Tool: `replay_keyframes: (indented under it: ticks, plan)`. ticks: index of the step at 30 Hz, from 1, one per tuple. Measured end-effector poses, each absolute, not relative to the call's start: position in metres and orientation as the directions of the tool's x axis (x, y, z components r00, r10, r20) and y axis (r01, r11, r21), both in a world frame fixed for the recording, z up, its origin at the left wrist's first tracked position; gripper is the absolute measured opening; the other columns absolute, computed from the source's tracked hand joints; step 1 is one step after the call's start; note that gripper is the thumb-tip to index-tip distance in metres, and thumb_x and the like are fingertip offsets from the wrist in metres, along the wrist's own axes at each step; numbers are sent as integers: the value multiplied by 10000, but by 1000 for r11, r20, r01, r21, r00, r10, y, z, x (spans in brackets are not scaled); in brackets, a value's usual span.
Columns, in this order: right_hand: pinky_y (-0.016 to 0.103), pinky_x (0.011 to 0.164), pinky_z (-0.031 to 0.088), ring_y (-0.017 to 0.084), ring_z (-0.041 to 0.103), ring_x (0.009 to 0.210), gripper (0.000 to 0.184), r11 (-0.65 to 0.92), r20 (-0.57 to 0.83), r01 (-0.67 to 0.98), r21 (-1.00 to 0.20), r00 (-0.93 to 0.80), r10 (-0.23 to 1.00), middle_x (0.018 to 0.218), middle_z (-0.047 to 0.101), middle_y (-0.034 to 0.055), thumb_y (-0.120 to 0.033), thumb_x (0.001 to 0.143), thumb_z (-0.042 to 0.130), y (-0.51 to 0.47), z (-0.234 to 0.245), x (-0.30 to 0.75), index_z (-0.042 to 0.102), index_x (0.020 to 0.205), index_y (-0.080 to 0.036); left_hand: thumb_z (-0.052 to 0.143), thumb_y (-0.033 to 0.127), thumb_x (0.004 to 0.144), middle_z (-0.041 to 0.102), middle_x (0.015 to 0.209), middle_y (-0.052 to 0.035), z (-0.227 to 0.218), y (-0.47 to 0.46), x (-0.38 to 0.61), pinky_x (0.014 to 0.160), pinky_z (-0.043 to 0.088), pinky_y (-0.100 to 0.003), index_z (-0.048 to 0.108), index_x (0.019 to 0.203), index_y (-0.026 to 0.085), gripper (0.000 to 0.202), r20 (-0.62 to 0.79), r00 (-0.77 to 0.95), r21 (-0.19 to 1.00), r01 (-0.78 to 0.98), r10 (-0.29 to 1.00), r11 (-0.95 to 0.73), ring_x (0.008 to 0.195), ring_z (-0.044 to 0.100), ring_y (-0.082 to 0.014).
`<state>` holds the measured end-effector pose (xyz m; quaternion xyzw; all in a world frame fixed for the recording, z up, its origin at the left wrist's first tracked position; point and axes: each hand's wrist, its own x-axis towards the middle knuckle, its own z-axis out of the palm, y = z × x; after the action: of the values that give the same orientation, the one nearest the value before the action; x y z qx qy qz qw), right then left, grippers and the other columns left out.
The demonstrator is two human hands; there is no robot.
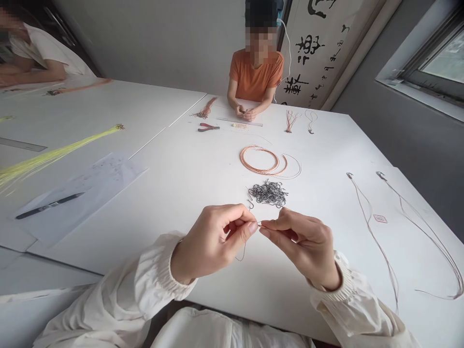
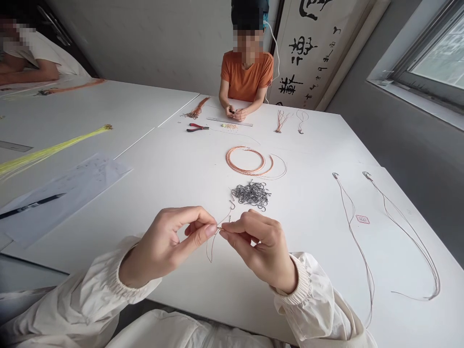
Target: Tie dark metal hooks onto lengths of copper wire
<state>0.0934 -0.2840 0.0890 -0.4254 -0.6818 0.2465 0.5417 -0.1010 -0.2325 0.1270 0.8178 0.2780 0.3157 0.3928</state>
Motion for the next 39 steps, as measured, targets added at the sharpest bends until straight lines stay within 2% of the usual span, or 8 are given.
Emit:
replay_keyframes:
  ticks: [5, 10, 15, 18, 22, 27, 34, 39]
  plan:
    - [272, 464, 292, 95, 370, 507, 65, 325, 328, 123, -938, -2, 945, 568, 511, -23, -193, 833, 728, -287, 93, 90, 702, 774, -192, 533, 106, 920, 521, 626, 24, 122, -234, -101, 516, 358, -228, 595, 812, 142, 130, 519, 621, 626, 192, 588, -756, 545, 427, -80]
    - [285, 506, 366, 128, 473, 573, 112, 212, 210, -44, -976, 46, 977, 637, 609, 18, -241, 808, 760, -289, 96, 82, 691, 731, -196, 530, 98, 911, 480, 590, 37, 120, -232, -99, 521, 349, -236, 593, 821, 158, 125, 639, 601, 472, 186, 480, -862, 518, 396, -85]
    - [286, 520, 383, 132, 492, 591, 87, 207, 205, -39, -978, 57, 977, 684, 632, 29, -255, 831, 737, -292, 96, 79, 701, 774, -201, 531, 105, 907, 481, 580, 40, 119, -230, -99, 514, 344, -239, 588, 815, 170, 127, 680, 595, 385, 209, 429, -899, 495, 368, -91]
    - [274, 501, 352, 113, 434, 548, 49, 240, 241, 33, -970, 21, 970, 625, 563, -3, -248, 833, 737, -292, 96, 85, 713, 842, -206, 573, 96, 890, 551, 633, 25, 120, -228, -100, 544, 378, -241, 622, 877, 169, 89, 708, 591, 331, 207, 387, -921, 524, 433, -95]
    - [268, 517, 355, 115, 422, 569, 93, 248, 245, 44, -968, -72, 967, 621, 506, -18, -241, 853, 713, -289, 100, 94, 701, 935, -200, 621, 73, 871, 609, 716, -2, 119, -223, -102, 591, 421, -244, 648, 974, 168, 143, 732, 581, 309, 181, 355, -934, 596, 519, -104]
    - [264, 508, 297, 108, 382, 565, 93, 144, 154, -72, -987, -158, 975, 622, 483, -18, -273, 894, 665, -286, 102, 97, 667, 860, -186, 636, 92, 875, 619, 803, -25, 118, -217, -106, 629, 460, -245, 658, 978, 173, 133, 729, 609, 270, 164, 313, -949, 678, 565, -115]
    - [261, 489, 293, 109, 366, 554, 196, 76, 92, -83, -994, -204, 975, 622, 471, -11, -370, 869, 683, -286, 101, 100, 666, 845, -177, 616, 143, 902, 629, 788, -19, 122, -212, -108, 634, 472, -250, 670, 936, 199, 84, 691, 672, 216, 160, 267, -963, 661, 562, -118]
    - [260, 483, 262, 97, 308, 517, 164, 128, 138, -62, -990, -196, 971, 575, 375, -57, -304, 890, 669, -286, 100, 100, 673, 1013, -197, 634, 114, 892, 669, 807, -28, 118, -210, -108, 637, 476, -242, 655, 1016, 179, 142, 688, 673, 275, 101, 270, -956, 667, 581, -116]
